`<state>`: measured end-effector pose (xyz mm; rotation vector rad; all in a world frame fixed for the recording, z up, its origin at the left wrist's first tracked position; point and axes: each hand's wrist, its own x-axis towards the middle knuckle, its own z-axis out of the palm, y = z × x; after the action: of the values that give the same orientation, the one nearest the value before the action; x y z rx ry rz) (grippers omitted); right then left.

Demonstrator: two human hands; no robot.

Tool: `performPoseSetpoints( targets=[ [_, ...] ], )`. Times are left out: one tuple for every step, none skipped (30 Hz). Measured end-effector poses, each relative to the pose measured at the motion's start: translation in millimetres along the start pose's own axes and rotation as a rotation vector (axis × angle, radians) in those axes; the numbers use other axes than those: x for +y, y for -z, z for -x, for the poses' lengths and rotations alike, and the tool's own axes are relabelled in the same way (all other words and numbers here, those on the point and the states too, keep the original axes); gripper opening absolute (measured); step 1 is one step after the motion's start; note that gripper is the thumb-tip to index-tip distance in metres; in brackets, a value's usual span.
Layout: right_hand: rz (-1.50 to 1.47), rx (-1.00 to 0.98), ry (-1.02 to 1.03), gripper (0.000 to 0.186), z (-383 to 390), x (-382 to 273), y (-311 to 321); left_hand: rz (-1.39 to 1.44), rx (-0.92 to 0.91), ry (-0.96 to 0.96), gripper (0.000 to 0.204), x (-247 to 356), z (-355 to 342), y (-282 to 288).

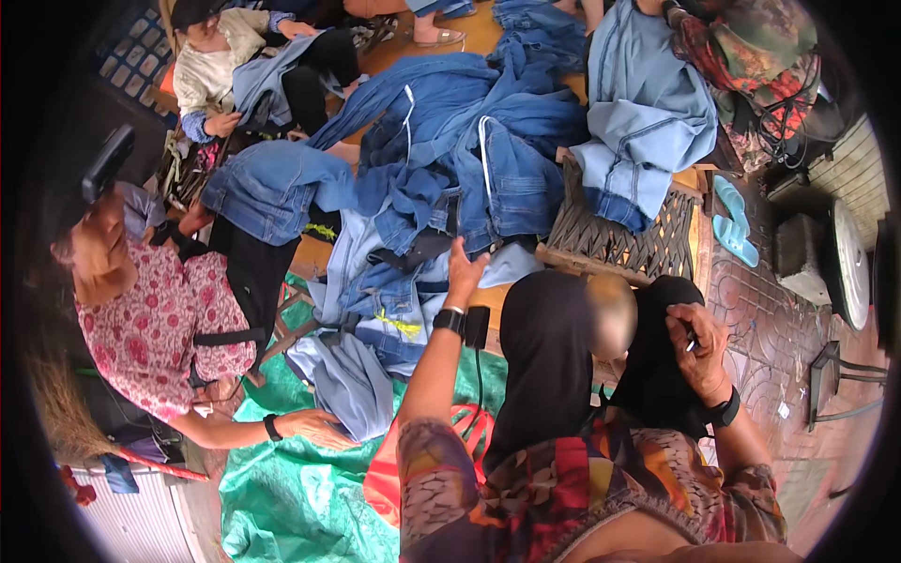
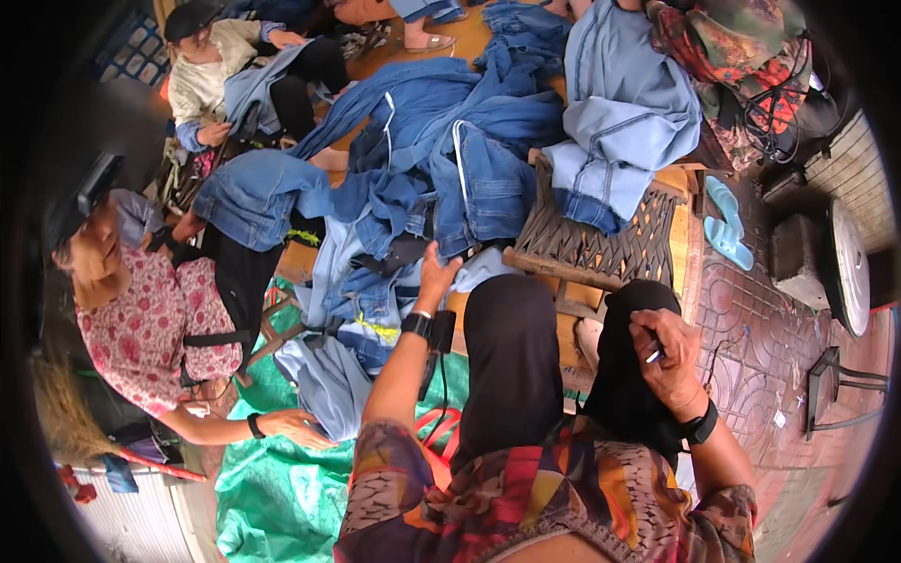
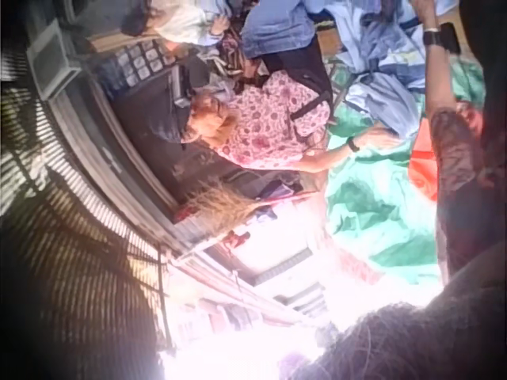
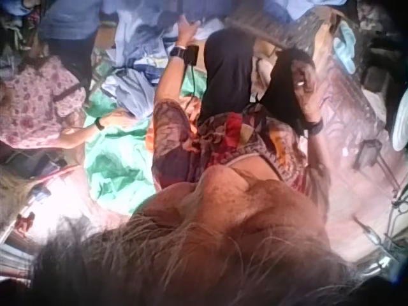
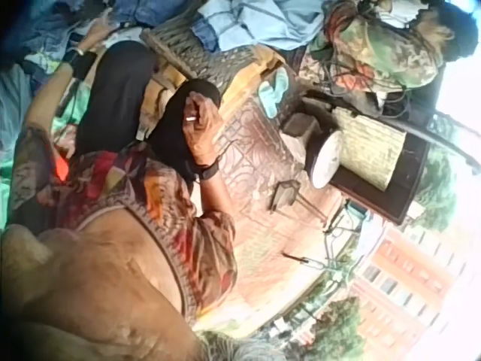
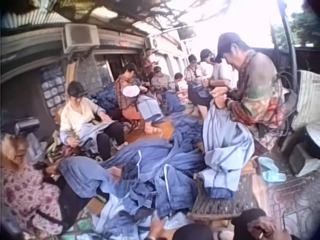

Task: Manually inspect and repair seams or remove loose threads from denim jeans using hands and scissors.

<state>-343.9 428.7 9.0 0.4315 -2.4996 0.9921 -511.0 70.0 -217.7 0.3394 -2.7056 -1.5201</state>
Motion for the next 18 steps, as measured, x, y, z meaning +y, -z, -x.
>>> performPoseSetpoints(
  targets=[
    [-0.003, 0.017, 0.030, 0.015, -2.6, -2.5, 0.8, -0.061, 0.077, -0.081, 0.082, -0.7, -15.7, -2.6],
    [0.000, 0.031, 0.033, 0.015, -3.3, -3.4, 1.1, -0.120, 0.157, -0.162, 0.085, -1.6, -29.7, -4.3],
    [-0.009, 0.023, 0.025, 0.015, -1.3, -1.6, 1.8, -0.058, 0.113, -0.038, 0.088, 3.0, -43.2, -9.3],
    [-0.020, 0.015, 0.019, 0.015, -0.8, -0.2, 2.2, -0.093, 0.113, 0.048, 0.095, 6.1, -54.4, -11.4],
    [-0.012, 0.019, 0.051, 0.016, -2.4, -0.1, 2.7, -0.141, 0.090, 0.171, 0.092, 8.6, -61.7, -15.0],
    [-0.002, 0.035, 0.049, 0.016, -3.2, 0.6, 3.3, -0.190, 0.068, 0.292, 0.089, 14.7, -66.9, -18.0],
    [-0.013, 0.032, 0.048, 0.016, -3.1, 0.6, 3.3, -0.216, 0.021, 0.314, 0.082, 14.7, -74.8, -17.6],
    [-0.027, 0.027, 0.049, 0.017, -3.8, 0.5, 2.8, -0.244, -0.023, 0.337, 0.075, 15.2, -79.7, -15.7],
    [-0.035, 0.026, 0.051, 0.018, -4.7, -1.1, 3.7, -0.255, 0.150, 0.233, 0.059, 14.1, -75.2, -20.4],
    [-0.036, 0.035, 0.052, 0.018, -6.3, -1.8, 4.0, -0.258, 0.151, 0.225, 0.059, 12.8, -76.8, -16.0],
    [-0.040, 0.041, 0.061, 0.018, -8.0, -2.8, 3.7, -0.114, 0.128, 0.233, 0.056, 10.4, -78.9, -6.8],
    [-0.041, 0.047, 0.064, 0.018, -7.8, -2.7, 3.5, 0.028, 0.097, 0.242, 0.054, 18.3, -76.9, -0.3],
    [-0.049, 0.050, 0.063, 0.018, -6.9, -2.1, 3.6, 0.307, 0.208, 0.296, 0.054, 24.5, -74.9, 6.1],
    [-0.062, 0.029, 0.046, 0.018, -6.2, -0.6, 3.8, 0.369, 0.301, 0.311, 0.054, 31.2, -76.9, 18.9],
    [-0.072, 0.009, 0.027, 0.018, -5.2, -0.6, 4.3, 0.439, 0.324, 0.307, 0.053, 42.3, -77.7, 34.2],
    [-0.073, 0.015, 0.021, 0.018, -5.2, -0.1, 4.6, 0.510, 0.339, 0.300, 0.053, 59.6, -77.2, 46.8],
    [-0.055, 0.027, 0.022, 0.017, -4.6, 1.8, 6.4, 0.575, 0.332, 0.275, 0.053, 88.3, -72.2, 53.4],
    [-0.045, 0.037, 0.029, 0.017, -3.5, 1.3, 8.5, 0.639, 0.334, 0.249, 0.054, 113.7, -65.0, 64.7]
  ],
)
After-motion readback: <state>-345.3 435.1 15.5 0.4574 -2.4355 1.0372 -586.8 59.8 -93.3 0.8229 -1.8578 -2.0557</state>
